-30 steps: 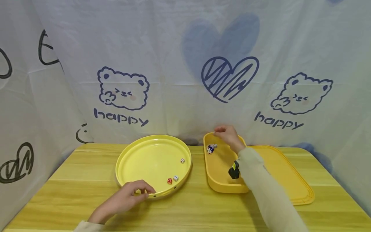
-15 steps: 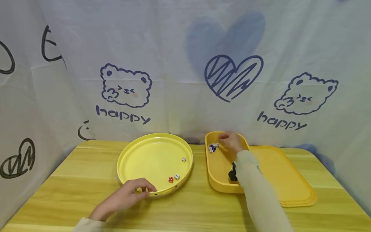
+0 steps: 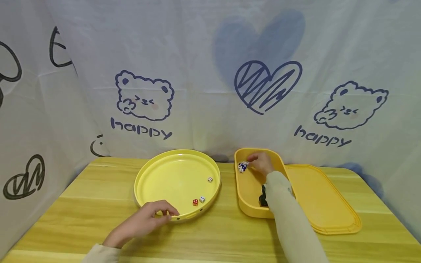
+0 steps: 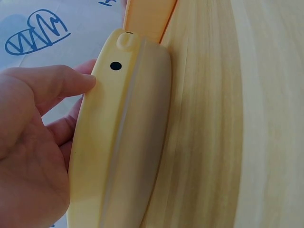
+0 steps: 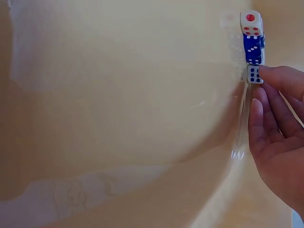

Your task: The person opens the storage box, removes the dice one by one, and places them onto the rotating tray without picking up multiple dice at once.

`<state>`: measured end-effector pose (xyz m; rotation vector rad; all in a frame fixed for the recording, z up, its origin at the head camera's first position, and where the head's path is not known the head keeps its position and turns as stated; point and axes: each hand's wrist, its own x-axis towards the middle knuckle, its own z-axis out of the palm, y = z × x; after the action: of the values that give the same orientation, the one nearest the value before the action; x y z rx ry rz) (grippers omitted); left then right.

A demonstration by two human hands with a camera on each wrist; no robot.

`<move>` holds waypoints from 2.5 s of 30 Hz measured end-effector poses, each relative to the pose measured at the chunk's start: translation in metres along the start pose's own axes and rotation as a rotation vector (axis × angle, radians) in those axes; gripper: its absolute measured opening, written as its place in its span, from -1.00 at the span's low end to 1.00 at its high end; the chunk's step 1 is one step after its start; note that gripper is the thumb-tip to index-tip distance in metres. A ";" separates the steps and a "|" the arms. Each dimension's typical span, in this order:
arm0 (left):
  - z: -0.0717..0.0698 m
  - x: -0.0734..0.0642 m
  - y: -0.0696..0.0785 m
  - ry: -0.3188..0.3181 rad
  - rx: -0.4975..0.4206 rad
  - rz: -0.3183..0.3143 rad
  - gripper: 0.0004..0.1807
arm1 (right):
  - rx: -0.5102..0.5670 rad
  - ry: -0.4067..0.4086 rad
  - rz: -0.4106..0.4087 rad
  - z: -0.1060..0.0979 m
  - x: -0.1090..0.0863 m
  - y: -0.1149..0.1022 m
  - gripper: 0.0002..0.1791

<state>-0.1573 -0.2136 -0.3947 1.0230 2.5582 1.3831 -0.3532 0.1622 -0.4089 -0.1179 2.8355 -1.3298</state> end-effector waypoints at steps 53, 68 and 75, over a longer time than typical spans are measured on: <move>0.000 0.000 0.000 -0.023 -0.004 -0.040 -0.85 | 0.174 -0.052 -0.089 -0.055 -0.035 -0.078 -0.69; -0.002 0.002 0.001 -0.023 -0.012 -0.067 -0.85 | 0.109 -0.127 -0.232 -0.043 -0.072 -0.110 -0.70; -0.002 0.001 0.002 -0.021 -0.018 -0.062 -0.85 | 0.092 -0.179 -0.296 -0.034 -0.088 -0.113 -0.72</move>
<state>-0.1574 -0.2139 -0.3921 0.9418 2.5349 1.3694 -0.2597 0.1228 -0.3026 -0.6432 2.6771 -1.4116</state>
